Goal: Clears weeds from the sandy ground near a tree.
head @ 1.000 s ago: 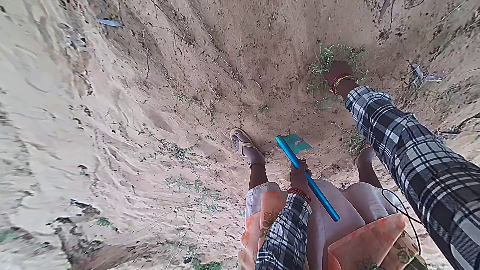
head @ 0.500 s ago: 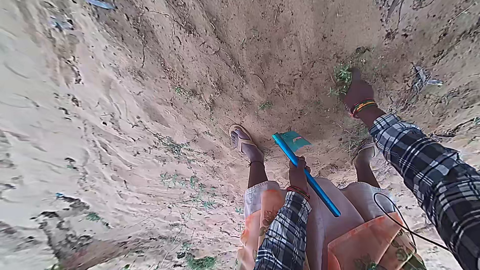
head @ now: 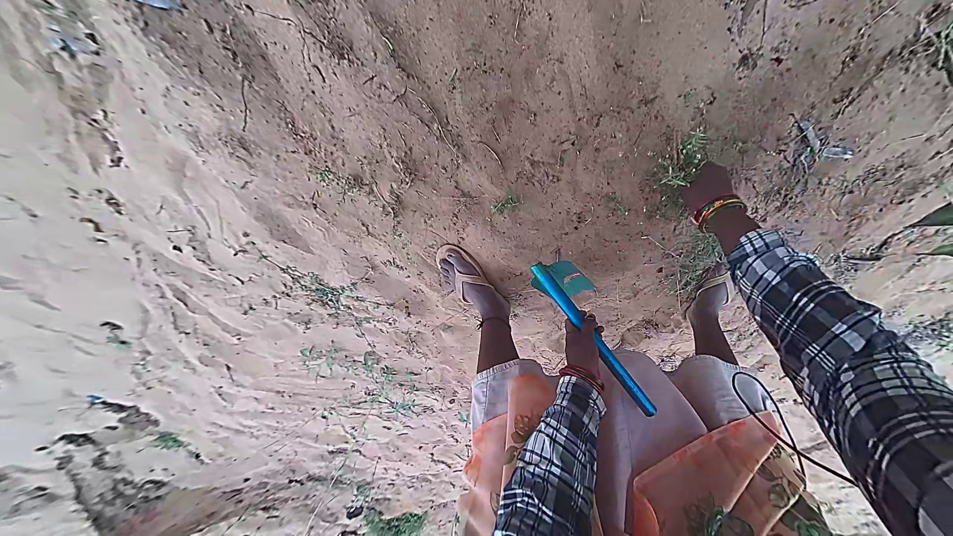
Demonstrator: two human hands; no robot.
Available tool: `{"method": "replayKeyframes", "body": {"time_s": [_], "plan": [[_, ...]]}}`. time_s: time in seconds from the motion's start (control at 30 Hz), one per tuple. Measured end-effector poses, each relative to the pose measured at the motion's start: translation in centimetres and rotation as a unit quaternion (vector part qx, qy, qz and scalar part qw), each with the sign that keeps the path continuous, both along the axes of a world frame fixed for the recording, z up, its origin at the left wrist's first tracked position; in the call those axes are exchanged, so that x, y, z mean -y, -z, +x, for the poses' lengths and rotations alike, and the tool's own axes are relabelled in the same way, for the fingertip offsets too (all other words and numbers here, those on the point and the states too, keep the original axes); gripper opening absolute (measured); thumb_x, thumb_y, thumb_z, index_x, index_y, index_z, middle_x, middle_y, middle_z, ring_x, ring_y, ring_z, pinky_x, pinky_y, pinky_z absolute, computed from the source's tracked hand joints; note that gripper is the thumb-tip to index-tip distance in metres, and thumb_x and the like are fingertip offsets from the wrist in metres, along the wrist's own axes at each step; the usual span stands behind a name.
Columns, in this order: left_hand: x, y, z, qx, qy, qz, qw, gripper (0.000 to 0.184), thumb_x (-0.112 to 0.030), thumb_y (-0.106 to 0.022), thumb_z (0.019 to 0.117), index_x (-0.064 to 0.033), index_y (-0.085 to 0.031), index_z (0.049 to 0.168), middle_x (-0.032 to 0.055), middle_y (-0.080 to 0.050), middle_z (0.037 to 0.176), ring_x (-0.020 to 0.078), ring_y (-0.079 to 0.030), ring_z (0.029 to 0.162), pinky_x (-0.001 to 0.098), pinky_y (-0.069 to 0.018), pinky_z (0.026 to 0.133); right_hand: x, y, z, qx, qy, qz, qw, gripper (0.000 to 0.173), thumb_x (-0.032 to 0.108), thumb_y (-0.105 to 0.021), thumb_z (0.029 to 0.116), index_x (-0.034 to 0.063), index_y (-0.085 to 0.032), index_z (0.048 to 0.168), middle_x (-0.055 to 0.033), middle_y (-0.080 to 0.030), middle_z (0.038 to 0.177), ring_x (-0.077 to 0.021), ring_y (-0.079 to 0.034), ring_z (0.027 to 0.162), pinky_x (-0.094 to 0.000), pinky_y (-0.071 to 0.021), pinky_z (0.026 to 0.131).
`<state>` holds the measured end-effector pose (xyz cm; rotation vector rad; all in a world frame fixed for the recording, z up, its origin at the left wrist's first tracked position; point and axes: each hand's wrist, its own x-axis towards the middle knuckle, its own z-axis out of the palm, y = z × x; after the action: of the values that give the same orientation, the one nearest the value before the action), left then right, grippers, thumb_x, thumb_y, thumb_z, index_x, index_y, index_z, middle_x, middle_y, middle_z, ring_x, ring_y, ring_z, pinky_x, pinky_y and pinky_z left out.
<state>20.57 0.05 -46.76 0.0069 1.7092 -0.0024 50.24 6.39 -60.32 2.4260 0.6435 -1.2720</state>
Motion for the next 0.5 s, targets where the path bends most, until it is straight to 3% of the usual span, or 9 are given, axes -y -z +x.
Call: {"method": "replayKeyframes", "body": {"time_s": [0.13,0.23,0.3,0.37,0.43,0.5], "plan": [[0.8,0.3,-0.1,-0.004,0.014,-0.028,0.999,0.042,-0.009,-0.046,0.1079,-0.0023,-0.037,0.149,0.014,-0.056,0.116,0.0179,-0.06,0.089,0.031,-0.052,0.077,-0.7,4.5,-2.8,-0.006,-0.047,-0.014,0.999,0.076,0.04,-0.074,0.0931,-0.0035,-0.046,0.149,-0.035,-0.055,0.14,-0.0543,-0.055,0.129,-0.0726,-0.0445,0.101],[1.1,0.4,-0.1,0.001,-0.005,-0.035,0.999,0.044,-0.008,-0.045,0.1078,-0.0035,-0.034,0.15,0.0123,-0.053,0.115,0.0163,-0.059,0.085,0.0296,-0.0528,0.074,-1.5,4.4,-5.0,-0.018,-0.056,-0.051,0.997,0.059,0.03,-0.077,0.0891,-0.0108,-0.059,0.129,-0.0359,-0.059,0.131,-0.0532,-0.059,0.122,-0.0733,-0.0471,0.094],[1.2,0.4,0.1,0.006,-0.016,-0.035,0.999,0.042,-0.009,-0.045,0.1086,-0.0054,-0.035,0.149,0.0089,-0.052,0.108,0.0144,-0.057,0.08,0.0284,-0.0525,0.071,0.2,2.8,-6.2,-0.054,-0.097,-0.087,0.99,0.046,0.02,-0.074,0.091,-0.014,-0.062,0.12,-0.0371,-0.06,0.128,-0.0546,-0.06,0.12,-0.0734,-0.0476,0.092],[0.9,0.2,0.0,0.014,-0.014,-0.041,0.999,0.043,-0.009,-0.045,0.1087,-0.0063,-0.035,0.15,0.0083,-0.051,0.107,0.0141,-0.056,0.079,0.028,-0.0522,0.071,3.5,0.7,-7.5,-0.105,-0.153,-0.14,0.973,0.035,0.011,-0.069,0.0939,-0.0143,-0.064,0.117,-0.0384,-0.06,0.126,-0.0564,-0.06,0.118,-0.0735,-0.0485,0.09],[0.7,0.2,-0.1,0.014,-0.001,-0.044,0.999,0.043,-0.009,-0.044,0.1089,-0.0055,-0.034,0.151,0.01,-0.052,0.111,0.0153,-0.057,0.081,0.0282,-0.0518,0.071,7.3,-0.9,-8.3,-0.155,-0.2,-0.185,0.95,0.035,0.013,-0.068,0.095,-0.0099,-0.065,0.121,-0.0356,-0.063,0.125,-0.0545,-0.061,0.117,-0.0734,-0.0488,0.09],[0.6,0.0,-0.1,0.016,0.008,-0.043,0.999,0.045,-0.009,-0.044,0.1087,-0.0047,-0.034,0.152,0.0124,-0.053,0.116,0.0163,-0.058,0.084,0.0291,-0.0519,0.073,9.7,-2.4,-7.9,-0.162,-0.178,-0.207,0.948,0.035,0.016,-0.067,0.0967,-0.0092,-0.065,0.122,-0.0336,-0.063,0.127,-0.0528,-0.062,0.118,-0.0726,-0.0482,0.091]]}}
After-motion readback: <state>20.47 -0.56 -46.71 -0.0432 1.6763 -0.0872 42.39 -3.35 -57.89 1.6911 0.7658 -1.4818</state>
